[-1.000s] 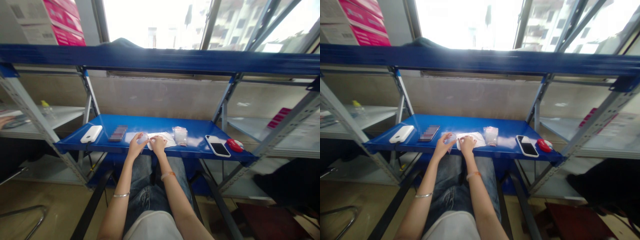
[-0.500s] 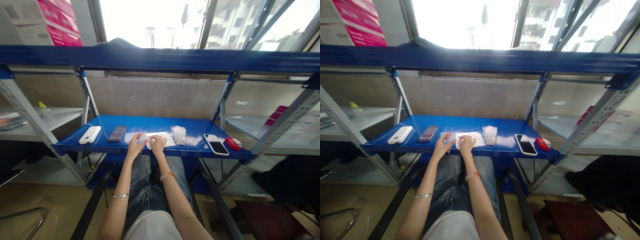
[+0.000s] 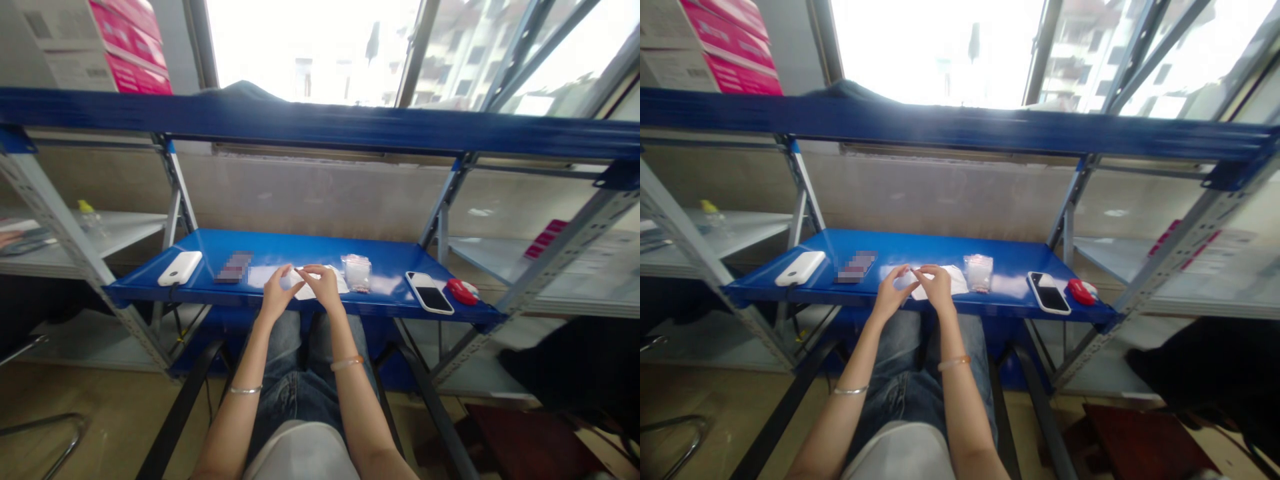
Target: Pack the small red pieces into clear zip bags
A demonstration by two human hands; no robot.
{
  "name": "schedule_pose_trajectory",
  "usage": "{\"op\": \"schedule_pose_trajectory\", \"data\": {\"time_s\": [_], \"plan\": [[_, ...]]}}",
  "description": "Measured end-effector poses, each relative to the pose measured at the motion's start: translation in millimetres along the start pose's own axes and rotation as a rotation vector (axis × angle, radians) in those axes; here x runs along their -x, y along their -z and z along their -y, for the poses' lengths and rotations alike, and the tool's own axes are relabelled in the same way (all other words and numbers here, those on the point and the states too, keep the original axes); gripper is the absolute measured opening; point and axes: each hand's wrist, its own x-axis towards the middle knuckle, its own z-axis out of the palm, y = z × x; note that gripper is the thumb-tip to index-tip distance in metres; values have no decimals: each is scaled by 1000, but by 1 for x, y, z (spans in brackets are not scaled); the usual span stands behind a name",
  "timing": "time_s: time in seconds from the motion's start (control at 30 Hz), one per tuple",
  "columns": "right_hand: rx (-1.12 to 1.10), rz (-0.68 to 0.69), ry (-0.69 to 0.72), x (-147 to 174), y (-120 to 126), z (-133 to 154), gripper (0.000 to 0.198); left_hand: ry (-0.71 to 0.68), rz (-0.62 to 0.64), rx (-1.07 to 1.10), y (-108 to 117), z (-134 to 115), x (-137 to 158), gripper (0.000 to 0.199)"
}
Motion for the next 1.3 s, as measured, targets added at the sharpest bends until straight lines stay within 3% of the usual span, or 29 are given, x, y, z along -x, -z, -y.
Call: {"op": "schedule_pose_trajectory", "data": {"time_s": [0.27,0.43,0.6,0.8,1.3], "plan": [[-121,258,32,2,13,0,23,31,-26,52,0,-7,0,51],[-101,192,-21,-2,17,-13,19,45,-18,154,-4,-6,-1,53],[-190,112,-56,-6,20,-22,19,99,-28,284,-3,-2,-6,30],[-330,59,-78,-7,18,-20,23,113,-20,366,-4,0,-7,29],[-280,196,-78,-4,19,-22,24,154,-109,408,5,0,-10,31]]}}
